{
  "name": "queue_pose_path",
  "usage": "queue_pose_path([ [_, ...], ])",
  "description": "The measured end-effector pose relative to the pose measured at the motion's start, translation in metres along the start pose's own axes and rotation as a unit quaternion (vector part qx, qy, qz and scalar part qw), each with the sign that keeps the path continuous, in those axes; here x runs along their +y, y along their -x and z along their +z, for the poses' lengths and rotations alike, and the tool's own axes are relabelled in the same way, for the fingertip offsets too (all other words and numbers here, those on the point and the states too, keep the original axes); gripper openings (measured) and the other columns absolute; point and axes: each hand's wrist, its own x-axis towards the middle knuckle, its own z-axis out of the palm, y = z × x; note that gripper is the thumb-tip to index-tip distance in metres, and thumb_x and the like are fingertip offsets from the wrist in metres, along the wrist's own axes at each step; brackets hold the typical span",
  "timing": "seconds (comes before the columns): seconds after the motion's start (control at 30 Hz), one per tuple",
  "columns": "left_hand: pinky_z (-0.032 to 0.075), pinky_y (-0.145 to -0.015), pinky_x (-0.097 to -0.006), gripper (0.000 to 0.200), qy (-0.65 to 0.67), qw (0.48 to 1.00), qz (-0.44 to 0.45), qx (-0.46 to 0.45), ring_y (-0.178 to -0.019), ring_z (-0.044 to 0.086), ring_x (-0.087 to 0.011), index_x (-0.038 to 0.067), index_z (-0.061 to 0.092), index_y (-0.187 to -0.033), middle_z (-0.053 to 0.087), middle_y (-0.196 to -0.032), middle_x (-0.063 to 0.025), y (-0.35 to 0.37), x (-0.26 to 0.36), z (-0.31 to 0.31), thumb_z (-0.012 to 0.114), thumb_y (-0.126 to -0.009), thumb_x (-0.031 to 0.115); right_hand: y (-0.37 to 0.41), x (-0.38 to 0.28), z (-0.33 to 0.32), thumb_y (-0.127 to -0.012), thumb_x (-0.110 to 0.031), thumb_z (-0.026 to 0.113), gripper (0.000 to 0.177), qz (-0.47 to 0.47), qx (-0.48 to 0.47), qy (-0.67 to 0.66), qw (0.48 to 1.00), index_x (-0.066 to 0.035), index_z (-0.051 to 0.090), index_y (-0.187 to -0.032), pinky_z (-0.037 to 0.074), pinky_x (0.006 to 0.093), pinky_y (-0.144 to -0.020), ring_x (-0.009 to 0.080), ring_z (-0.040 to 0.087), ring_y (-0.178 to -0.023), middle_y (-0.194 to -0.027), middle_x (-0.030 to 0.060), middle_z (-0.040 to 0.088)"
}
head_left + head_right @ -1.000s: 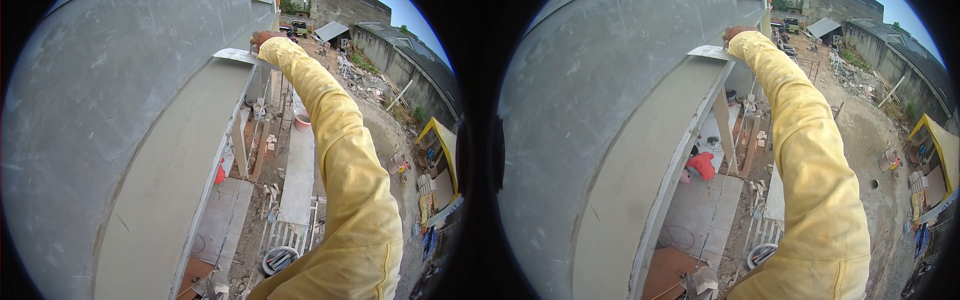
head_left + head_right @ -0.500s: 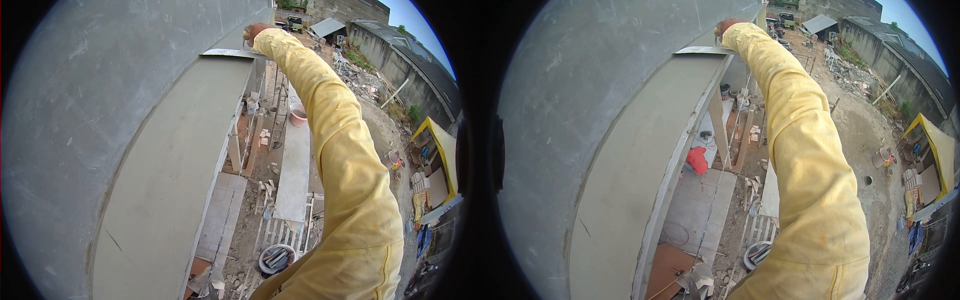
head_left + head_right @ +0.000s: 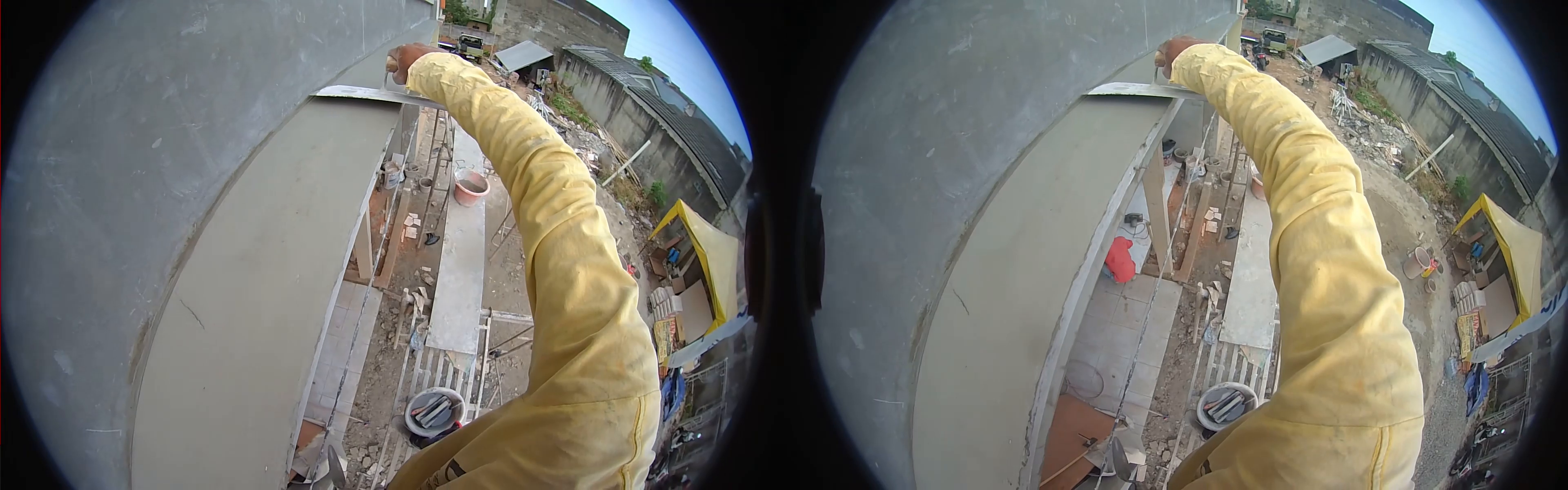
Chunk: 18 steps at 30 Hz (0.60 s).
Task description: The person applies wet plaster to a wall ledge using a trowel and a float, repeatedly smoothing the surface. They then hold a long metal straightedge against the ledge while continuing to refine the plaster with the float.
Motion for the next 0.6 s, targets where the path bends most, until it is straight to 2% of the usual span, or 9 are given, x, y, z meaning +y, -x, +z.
queue_pose_path([
  [0.13, 0.035, -0.105, -0.0529, 0.040, 0.041, 0.997, -0.028, 0.058, -0.127, 0.036, -0.0480, 0.004, 0.051, -0.128, 0.041, -0.136, -0.0301, 0.037, -0.030, 0.046, 0.056, -0.093, 0.024, 0.030, -0.026, -0.016, -0.076, -0.019, 0.064, 0.030, -0.010, -0.004, 0.003, 1.000, -0.011, 0.064, -0.104, 0.050, 0.0445, -0.084, 0.0345, 0.065, -0.094, -0.096, 0.0147, 0.069],
  [0.2, 0.038, -0.103, -0.0488, 0.050, -0.434, 0.887, 0.099, -0.122, -0.125, 0.039, -0.0481, 0.003, 0.044, -0.135, 0.040, -0.137, -0.0307, 0.055, -0.053, 0.067, 0.059, -0.092, 0.025, 0.042, -0.038, -0.022, -0.076, -0.020, 0.064, 0.030, -0.009, -0.004, 0.010, 1.000, -0.011, 0.064, -0.105, 0.050, 0.0444, -0.084, 0.0342, 0.065, -0.095, -0.097, 0.0150, 0.069],
  [0.23, 0.038, -0.103, -0.0488, 0.050, -0.432, 0.888, 0.098, -0.121, -0.125, 0.039, -0.0481, 0.003, 0.044, -0.135, 0.040, -0.137, -0.0307, 0.051, -0.032, 0.026, 0.059, -0.092, 0.025, 0.049, -0.044, -0.026, -0.076, -0.020, 0.064, 0.031, -0.003, -0.008, 0.009, 1.000, -0.011, 0.064, -0.105, 0.050, 0.0444, -0.084, 0.0343, 0.065, -0.095, -0.098, 0.0151, 0.069],
  [0.27, 0.039, -0.103, -0.0484, 0.052, -0.064, 0.988, -0.125, -0.064, -0.124, 0.040, -0.0487, 0.004, 0.043, -0.136, 0.040, -0.137, -0.0304, 0.052, -0.020, -0.001, 0.059, -0.092, 0.027, 0.055, -0.050, -0.029, -0.075, -0.020, 0.064, 0.031, 0.003, -0.013, 0.008, 1.000, -0.012, 0.065, -0.105, 0.050, 0.0445, -0.084, 0.0344, 0.065, -0.096, -0.098, 0.0152, 0.069],
  [0.3, 0.040, -0.102, -0.0480, 0.054, 0.318, 0.891, -0.323, 0.005, -0.123, 0.040, -0.0493, 0.004, 0.042, -0.137, 0.040, -0.137, -0.0302, 0.058, -0.016, -0.010, 0.059, -0.092, 0.029, 0.061, -0.056, -0.031, -0.075, -0.020, 0.064, 0.031, 0.000, -0.012, 0.010, 1.000, -0.012, 0.065, -0.105, 0.050, 0.0445, -0.084, 0.0344, 0.065, -0.096, -0.098, 0.0152, 0.069],
  [0.4, 0.040, -0.102, -0.0448, 0.061, 0.315, 0.880, -0.354, 0.041, -0.124, 0.043, -0.0438, 0.002, 0.039, -0.139, 0.039, -0.140, -0.0270, 0.081, -0.024, -0.010, 0.062, -0.090, 0.032, 0.079, -0.072, -0.040, -0.076, -0.020, 0.065, 0.031, -0.004, -0.007, 0.026, 1.000, -0.012, 0.065, -0.106, 0.050, 0.0449, -0.084, 0.0347, 0.065, -0.096, -0.098, 0.0153, 0.069],
  [0.43, 0.040, -0.102, -0.0448, 0.061, 0.318, 0.879, -0.354, 0.043, -0.124, 0.043, -0.0438, 0.002, 0.039, -0.139, 0.039, -0.140, -0.0270, 0.090, -0.031, -0.003, 0.062, -0.090, 0.032, 0.085, -0.077, -0.043, -0.076, -0.020, 0.065, 0.031, 0.001, -0.007, 0.022, 1.000, -0.012, 0.065, -0.106, 0.050, 0.0453, -0.084, 0.0350, 0.065, -0.096, -0.098, 0.0155, 0.069],
  [0.5, 0.039, -0.103, -0.0457, 0.056, -0.042, 0.993, -0.112, 0.009, -0.125, 0.043, -0.0423, 0.004, 0.044, -0.134, 0.041, -0.141, -0.0238, 0.116, -0.056, 0.027, 0.062, -0.090, 0.033, 0.098, -0.090, -0.052, -0.076, -0.019, 0.063, 0.037, 0.016, -0.035, 0.027, 0.999, -0.013, 0.066, -0.112, 0.050, 0.0445, -0.089, 0.0326, 0.064, -0.103, -0.107, 0.0132, 0.068],
  [0.6, 0.036, -0.105, -0.0492, 0.041, -0.072, 0.995, -0.064, 0.031, -0.125, 0.042, -0.0444, 0.007, 0.052, -0.125, 0.041, -0.140, -0.0245, 0.141, -0.068, 0.033, 0.060, -0.091, 0.030, 0.130, -0.116, -0.071, -0.076, -0.019, 0.063, 0.037, -0.001, -0.028, 0.033, 0.999, -0.014, 0.066, -0.112, 0.050, 0.0446, -0.089, 0.0330, 0.064, -0.103, -0.107, 0.0141, 0.068],
])
